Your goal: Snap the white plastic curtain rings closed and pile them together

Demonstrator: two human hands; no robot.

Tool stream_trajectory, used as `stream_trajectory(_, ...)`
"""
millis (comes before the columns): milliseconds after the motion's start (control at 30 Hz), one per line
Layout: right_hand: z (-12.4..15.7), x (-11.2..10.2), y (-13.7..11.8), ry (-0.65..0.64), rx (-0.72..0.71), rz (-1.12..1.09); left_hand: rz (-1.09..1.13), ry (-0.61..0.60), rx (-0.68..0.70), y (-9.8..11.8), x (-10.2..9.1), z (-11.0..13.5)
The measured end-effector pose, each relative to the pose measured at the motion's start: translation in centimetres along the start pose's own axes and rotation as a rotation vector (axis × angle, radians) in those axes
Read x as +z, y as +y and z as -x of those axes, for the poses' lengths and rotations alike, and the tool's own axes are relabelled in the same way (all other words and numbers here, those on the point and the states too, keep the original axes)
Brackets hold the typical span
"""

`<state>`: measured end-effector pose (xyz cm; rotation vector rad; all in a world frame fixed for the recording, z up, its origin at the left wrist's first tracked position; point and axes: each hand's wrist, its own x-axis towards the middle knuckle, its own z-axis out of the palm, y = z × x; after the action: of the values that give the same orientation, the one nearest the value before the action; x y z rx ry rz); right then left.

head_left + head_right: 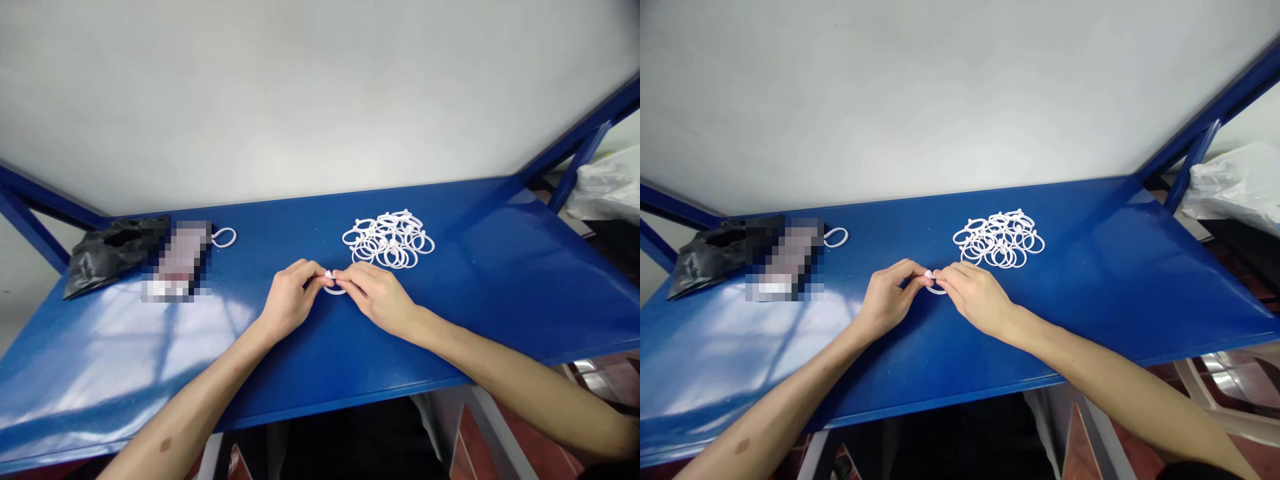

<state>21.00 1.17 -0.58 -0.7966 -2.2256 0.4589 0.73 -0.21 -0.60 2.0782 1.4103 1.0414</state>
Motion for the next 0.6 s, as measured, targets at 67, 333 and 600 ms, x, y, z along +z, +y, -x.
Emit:
stream_trajectory(67, 0.06, -0.03, -0.06, -0.011, -0.011, 0.031, -0.002, 0.008, 0.026, 0.04, 0.13, 0.14)
stream_trajectory(333, 0.43, 0.24, -0.08, -0.113, -0.021, 0.267, -0.109, 0.014, 0.032, 0.03, 0.40, 0.42)
stream_trajectory(600, 0.52, -0.25, -0.50, -0.129, -0.135, 0.384, -0.139, 0.019, 0.140, -0.66, 0.55, 0.69)
